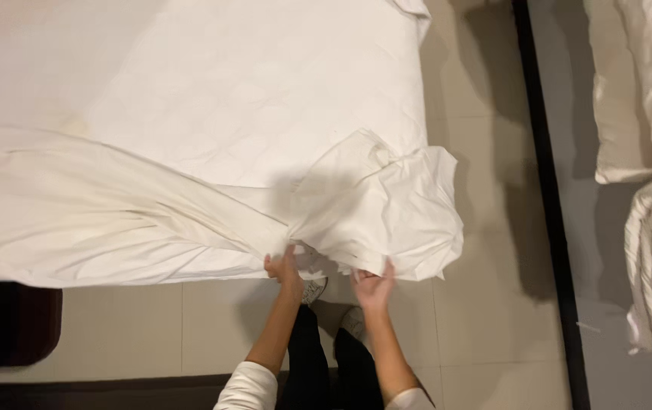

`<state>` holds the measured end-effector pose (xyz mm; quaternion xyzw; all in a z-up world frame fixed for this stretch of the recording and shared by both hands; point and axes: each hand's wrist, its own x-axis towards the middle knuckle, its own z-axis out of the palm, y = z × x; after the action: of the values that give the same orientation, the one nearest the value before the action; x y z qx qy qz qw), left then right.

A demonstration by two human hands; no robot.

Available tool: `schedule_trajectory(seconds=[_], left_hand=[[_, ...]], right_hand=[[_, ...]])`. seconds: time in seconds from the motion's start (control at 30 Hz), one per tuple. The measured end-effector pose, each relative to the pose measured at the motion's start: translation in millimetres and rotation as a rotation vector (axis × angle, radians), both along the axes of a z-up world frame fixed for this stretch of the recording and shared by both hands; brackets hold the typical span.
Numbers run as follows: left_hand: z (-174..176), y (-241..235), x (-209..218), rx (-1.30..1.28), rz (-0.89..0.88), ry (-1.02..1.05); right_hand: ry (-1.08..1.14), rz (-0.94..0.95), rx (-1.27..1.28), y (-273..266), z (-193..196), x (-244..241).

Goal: The person folds a white bedsheet by hand on a mattress, smoothing it out and then rolling it into a bundle.

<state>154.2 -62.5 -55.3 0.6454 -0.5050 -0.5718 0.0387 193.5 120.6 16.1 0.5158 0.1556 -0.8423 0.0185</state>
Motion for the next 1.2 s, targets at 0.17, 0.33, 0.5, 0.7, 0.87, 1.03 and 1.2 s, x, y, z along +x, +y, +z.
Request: schedule_trajectory(seconds=[0.17,0.33,0.5,0.7,0.87,1.03,1.2], left_hand=[[0.5,3.4,23.2,0.356,-0.005,0.108],[79.1,-14.9,18.4,0.676,0.076,0.409],[52.2,-28.9,18.4,0.668,0.332,0.696],[11.0,-29.3,76.6,0.434,0.174,0.410],[55.5,-55.8,68.2,0.421,0.093,0.408],[83.2,-84.4,72.6,0.630,0.022,0.490],[-44.8,-101.0,130.4,0.235,-0.107,0.190]], right_hand=[[0.028,0.219,0.172,-7.1,-106.5,-35.1],[0.142,-0.009,0.068,60.9,-52.9,-25.9],[0.109,0.034,0.033,20.3,10.7,4.6],[0.030,0.212,0.014,-71.2,-25.5,16.8],[-0.021,-0.009,-0.069,-46.8,1.9,35.5],[-0.051,-0.012,-0.109,-54.3,-39.8,40.0],[-0.137,0.017,-0.001,-12.3,-163.6,23.8]])
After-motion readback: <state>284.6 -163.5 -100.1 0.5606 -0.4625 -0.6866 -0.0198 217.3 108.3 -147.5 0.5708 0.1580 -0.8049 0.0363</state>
